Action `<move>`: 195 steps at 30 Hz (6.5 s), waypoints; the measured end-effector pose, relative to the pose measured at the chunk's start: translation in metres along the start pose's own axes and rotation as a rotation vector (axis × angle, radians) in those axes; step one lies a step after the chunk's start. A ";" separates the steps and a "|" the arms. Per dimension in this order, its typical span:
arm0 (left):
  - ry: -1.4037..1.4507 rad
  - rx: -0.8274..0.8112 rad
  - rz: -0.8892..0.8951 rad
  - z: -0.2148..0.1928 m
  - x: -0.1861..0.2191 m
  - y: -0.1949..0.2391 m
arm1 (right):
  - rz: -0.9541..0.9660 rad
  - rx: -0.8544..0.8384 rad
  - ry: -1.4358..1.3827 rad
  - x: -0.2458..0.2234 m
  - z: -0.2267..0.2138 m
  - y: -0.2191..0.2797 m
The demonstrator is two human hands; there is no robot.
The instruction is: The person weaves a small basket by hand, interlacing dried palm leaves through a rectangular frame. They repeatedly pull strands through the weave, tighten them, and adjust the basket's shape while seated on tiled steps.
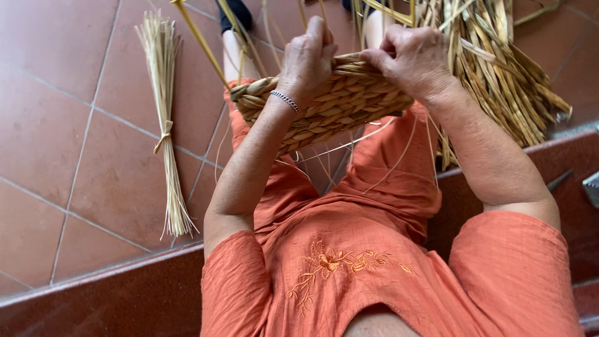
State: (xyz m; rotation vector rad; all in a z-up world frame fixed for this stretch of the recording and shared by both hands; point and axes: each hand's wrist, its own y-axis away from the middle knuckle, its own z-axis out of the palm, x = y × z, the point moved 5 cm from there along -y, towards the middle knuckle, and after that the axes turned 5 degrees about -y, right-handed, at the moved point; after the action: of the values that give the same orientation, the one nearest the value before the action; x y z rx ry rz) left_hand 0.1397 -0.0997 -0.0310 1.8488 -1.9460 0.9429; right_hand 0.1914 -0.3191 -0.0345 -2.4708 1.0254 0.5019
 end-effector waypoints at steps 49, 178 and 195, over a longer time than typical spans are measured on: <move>0.150 0.026 0.034 -0.041 0.033 0.020 | 0.063 0.427 -0.341 0.034 -0.105 0.100; -0.111 -0.332 0.109 0.013 0.056 -0.006 | -0.034 -0.394 0.480 -0.038 -0.090 -0.057; 0.062 0.022 0.109 0.029 0.016 -0.021 | -0.060 -0.001 0.122 0.015 -0.016 -0.010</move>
State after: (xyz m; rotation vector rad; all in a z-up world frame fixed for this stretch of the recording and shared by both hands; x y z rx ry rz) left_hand 0.1641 -0.1296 -0.0373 1.7181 -2.0240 1.0456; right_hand 0.2112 -0.3293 -0.0250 -2.5516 0.9933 0.3366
